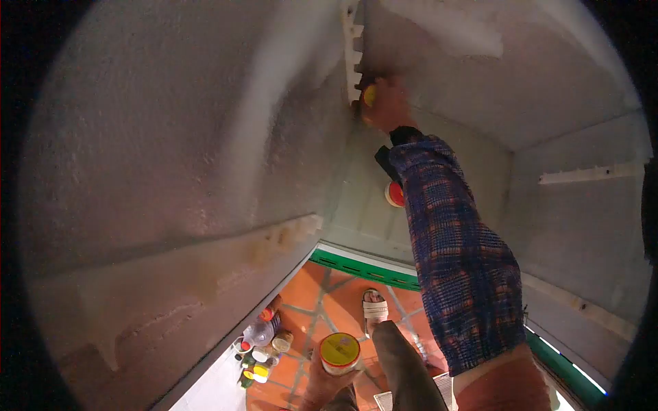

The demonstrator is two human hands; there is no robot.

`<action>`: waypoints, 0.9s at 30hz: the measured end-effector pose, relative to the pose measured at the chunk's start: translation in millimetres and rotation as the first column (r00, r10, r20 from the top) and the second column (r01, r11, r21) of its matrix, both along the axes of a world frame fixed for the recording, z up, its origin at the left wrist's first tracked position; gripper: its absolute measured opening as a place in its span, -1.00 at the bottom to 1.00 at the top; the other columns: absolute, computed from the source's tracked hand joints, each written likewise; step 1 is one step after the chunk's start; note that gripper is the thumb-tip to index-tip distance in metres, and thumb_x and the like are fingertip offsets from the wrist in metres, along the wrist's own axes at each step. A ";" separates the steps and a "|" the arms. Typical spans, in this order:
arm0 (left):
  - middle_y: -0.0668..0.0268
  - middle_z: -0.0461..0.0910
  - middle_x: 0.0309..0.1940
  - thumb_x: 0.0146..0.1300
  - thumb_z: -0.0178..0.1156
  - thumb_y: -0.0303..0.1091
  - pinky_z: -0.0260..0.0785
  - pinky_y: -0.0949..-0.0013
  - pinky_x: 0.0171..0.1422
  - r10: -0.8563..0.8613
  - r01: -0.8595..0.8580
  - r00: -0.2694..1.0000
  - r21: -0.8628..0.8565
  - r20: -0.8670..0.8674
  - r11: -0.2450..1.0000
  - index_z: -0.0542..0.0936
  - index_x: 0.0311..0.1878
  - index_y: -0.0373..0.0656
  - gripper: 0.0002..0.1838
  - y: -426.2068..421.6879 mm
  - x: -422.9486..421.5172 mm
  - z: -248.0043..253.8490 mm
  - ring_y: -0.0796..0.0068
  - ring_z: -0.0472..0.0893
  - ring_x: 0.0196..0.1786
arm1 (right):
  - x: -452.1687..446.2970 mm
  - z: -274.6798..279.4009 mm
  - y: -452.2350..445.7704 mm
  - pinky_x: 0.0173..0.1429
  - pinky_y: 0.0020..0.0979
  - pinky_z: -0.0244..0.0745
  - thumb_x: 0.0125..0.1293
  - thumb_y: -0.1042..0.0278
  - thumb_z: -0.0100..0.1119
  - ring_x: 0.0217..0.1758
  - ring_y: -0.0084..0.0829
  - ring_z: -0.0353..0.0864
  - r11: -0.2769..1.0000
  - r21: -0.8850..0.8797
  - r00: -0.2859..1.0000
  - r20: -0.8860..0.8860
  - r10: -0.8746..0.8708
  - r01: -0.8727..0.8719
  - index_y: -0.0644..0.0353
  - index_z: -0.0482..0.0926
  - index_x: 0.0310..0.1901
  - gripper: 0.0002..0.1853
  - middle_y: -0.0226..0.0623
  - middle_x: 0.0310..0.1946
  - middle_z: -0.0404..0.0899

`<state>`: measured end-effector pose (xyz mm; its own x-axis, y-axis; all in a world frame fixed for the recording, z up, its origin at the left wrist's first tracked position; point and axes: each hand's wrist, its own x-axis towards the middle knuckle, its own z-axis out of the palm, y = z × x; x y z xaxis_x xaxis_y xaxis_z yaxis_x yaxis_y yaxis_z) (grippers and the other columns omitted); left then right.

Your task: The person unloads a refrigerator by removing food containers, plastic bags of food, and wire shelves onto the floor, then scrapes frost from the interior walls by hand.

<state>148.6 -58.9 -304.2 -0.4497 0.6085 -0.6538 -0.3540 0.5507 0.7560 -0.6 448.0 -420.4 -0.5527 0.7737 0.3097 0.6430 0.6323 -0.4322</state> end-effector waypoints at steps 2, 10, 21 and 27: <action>0.21 0.48 0.03 -0.16 0.52 -0.44 0.38 0.25 0.20 0.025 -0.026 0.994 0.003 0.102 1.000 0.27 0.20 -0.19 -0.17 -1.6 -0.6 2.3 0.35 0.50 0.11 | 15.6 -3.3 11.7 0.15 -0.08 0.41 -0.09 0.12 0.40 0.14 0.10 0.41 0.999 0.005 0.999 -0.005 0.050 -0.050 0.33 0.41 0.05 -0.31 0.12 0.06 0.40; 0.16 0.47 0.03 -0.18 0.54 -0.43 0.37 0.23 0.19 -0.016 0.035 0.984 0.100 -0.178 0.994 0.27 0.20 -0.23 -0.16 -12.7 4.3 -2.1 0.31 0.51 0.09 | 114.1 60.1 -42.2 0.01 -0.27 0.50 -0.11 0.24 0.46 0.03 -0.26 0.51 0.873 -0.480 0.955 -0.289 -0.068 -0.083 0.28 0.39 0.02 -0.36 -0.12 -0.03 0.46; 0.25 0.49 0.04 -0.12 0.48 -0.32 0.37 0.27 0.18 0.062 -0.008 0.919 0.140 -0.390 0.990 0.31 0.21 -0.23 -0.20 -73.2 -48.8 40.3 0.35 0.51 0.07 | 232.4 178.1 -239.6 0.18 -0.39 0.40 0.03 0.38 0.37 0.07 -0.40 0.47 0.570 -0.748 0.793 -0.554 -0.253 -0.341 0.24 0.32 0.14 -0.38 -0.27 -0.03 0.47; 0.25 0.46 0.10 -0.09 0.40 -0.37 0.32 0.27 0.27 0.361 -0.376 0.924 0.478 0.126 0.794 0.28 0.26 -0.25 -0.21 -129.1 -83.6 143.0 0.40 0.45 0.15 | 234.9 264.1 -358.6 0.23 -0.33 0.39 0.10 0.51 0.16 0.10 -0.39 0.47 0.360 -0.797 0.763 -0.587 -0.271 -0.485 0.26 0.29 0.20 -0.43 -0.28 0.02 0.45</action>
